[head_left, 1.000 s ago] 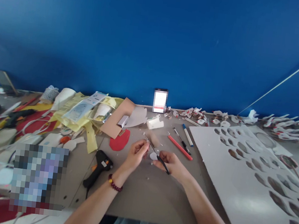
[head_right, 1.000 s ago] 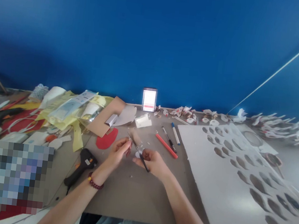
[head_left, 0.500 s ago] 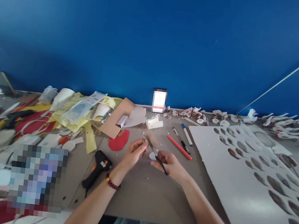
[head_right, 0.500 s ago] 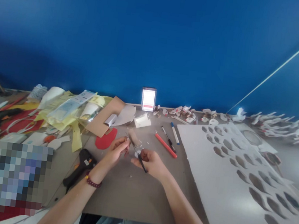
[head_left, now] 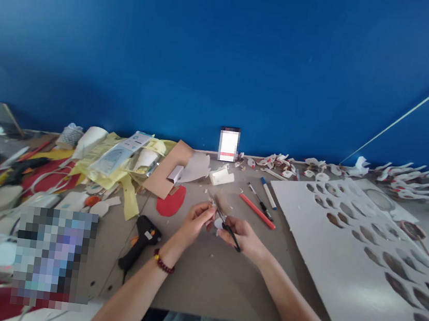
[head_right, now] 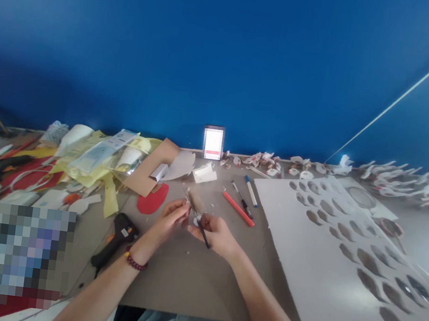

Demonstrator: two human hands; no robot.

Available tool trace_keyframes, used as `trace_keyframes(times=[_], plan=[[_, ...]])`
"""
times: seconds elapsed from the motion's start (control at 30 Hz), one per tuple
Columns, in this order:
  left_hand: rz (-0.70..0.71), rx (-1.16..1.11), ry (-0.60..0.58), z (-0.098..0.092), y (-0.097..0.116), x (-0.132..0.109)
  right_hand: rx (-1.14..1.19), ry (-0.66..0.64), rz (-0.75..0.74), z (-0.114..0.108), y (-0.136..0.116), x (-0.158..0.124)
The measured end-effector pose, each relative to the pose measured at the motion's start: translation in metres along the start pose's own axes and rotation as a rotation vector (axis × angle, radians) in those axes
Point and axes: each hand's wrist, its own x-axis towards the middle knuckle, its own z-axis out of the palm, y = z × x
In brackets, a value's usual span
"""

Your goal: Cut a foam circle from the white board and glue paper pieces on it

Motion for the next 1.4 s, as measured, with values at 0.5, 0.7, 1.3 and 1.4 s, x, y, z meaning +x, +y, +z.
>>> trace_keyframes(times=[0.5,0.7,1.3,1.4], plan=[[-0.065,-0.045,-0.042,-0.008,0.000,0.003,-0.070,-0.036,-0.005,-0.003,-0.001,-0.001],[-0.068,-0.045,-0.004,-0.006,0.002,0.003,-0.099,-0.010,-0.004,-0.002,-0.004,-0.001],[0.094,0.206,0.061,-0.005,-0.005,0.000,-0.138,0.027,-0.010,-0.002,0.000,0.000],[0.085,0.228,0.039,-0.005,-0.001,0.000,-0.122,0.025,-0.017,-0.001,-0.002,0.000]])
